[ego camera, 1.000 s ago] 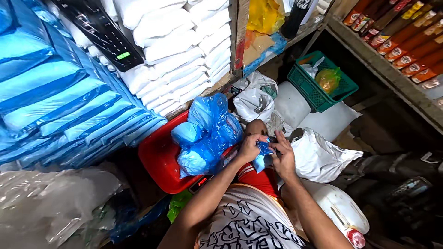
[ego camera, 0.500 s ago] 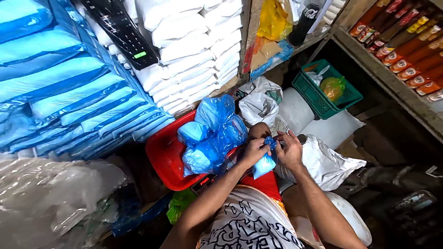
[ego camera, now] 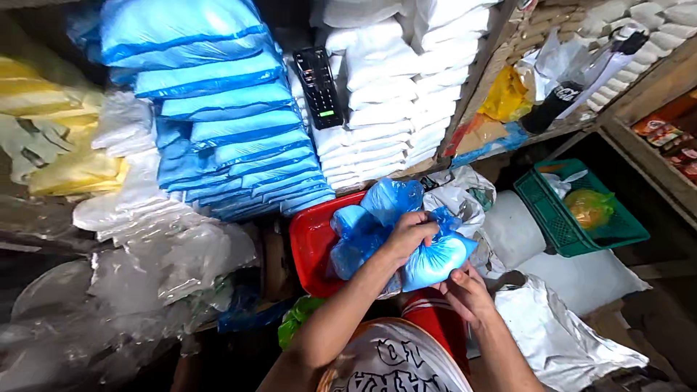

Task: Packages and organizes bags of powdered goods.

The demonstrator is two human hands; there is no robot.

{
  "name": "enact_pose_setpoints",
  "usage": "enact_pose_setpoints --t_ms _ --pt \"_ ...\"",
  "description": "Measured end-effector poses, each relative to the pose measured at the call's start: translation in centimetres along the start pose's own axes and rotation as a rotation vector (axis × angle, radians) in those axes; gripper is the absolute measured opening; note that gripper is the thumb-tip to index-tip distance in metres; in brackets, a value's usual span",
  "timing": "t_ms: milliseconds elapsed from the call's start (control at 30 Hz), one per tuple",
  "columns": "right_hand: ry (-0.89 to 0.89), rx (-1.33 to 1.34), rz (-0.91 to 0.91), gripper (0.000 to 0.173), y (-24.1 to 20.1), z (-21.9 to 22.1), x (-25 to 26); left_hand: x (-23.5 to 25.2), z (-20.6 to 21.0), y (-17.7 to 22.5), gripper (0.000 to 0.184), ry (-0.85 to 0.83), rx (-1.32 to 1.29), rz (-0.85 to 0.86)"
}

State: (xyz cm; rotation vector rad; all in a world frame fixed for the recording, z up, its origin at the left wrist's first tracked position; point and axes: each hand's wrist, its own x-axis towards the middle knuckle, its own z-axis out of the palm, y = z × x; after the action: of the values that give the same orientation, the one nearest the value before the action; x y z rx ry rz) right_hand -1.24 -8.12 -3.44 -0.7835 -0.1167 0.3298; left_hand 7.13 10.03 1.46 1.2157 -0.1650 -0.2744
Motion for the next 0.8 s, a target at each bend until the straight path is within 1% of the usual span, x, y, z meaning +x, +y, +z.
enact_pose_setpoints --t_ms 67,133,233,267,300,367,400,433,467,533,600,700,800 --pt "-0.015 0.038 0.012 0.066 0.1 1.1 1.0 -0.4 -0.9 0.9 0.012 0.009 -0.018 0.02" --pt "0.016 0.022 -0.002 0.064 0.3 2.4 1.9 -1.1 -1.9 1.7 0.011 0.041 -0.049 0.056" --pt "0.07 -0.023 -0.028 0.061 0.5 4.5 3.9 -2.2 -3.6 2.7 0.011 0.17 -0.094 0.151" --pt "0.095 -0.044 -0.036 0.06 0.4 5.3 4.7 -2.7 -4.4 2.8 0.017 0.202 -0.097 0.204" --pt "0.125 -0.075 -0.043 0.06 0.3 6.1 5.5 -3.3 -5.4 2.7 0.03 0.202 -0.079 0.254" --pt "0.179 -0.122 -0.081 0.06 0.4 7.5 7.2 -5.0 -7.1 2.0 0.077 0.143 0.0 0.291" --pt "0.19 -0.138 -0.105 0.059 0.5 8.3 8.1 -5.9 -7.6 1.6 0.095 0.136 0.024 0.305" --pt "0.19 -0.155 -0.129 0.056 0.7 9.1 9.0 -6.7 -7.6 1.3 0.107 0.16 0.053 0.324" --pt "0.183 -0.178 -0.149 0.052 1.1 9.9 9.7 -7.5 -7.3 1.2 0.108 0.208 0.066 0.347" --pt "0.163 -0.227 -0.165 0.048 2.3 11.6 10.6 -8.5 -7.1 1.2 0.091 0.366 0.043 0.395" --pt "0.124 -0.295 -0.147 0.045 3.3 12.7 11.4 -9.1 -8.0 1.1 0.077 0.482 0.039 0.433" --pt "-0.006 -0.431 -0.075 0.052 3.0 13.8 12.4 -10.5 -9.6 1.5 0.067 0.595 0.044 0.442" --pt "-0.018 -0.464 -0.092 0.057 3.8 15.7 12.5 -12.1 -10.3 2.3 0.062 0.67 0.019 0.441"
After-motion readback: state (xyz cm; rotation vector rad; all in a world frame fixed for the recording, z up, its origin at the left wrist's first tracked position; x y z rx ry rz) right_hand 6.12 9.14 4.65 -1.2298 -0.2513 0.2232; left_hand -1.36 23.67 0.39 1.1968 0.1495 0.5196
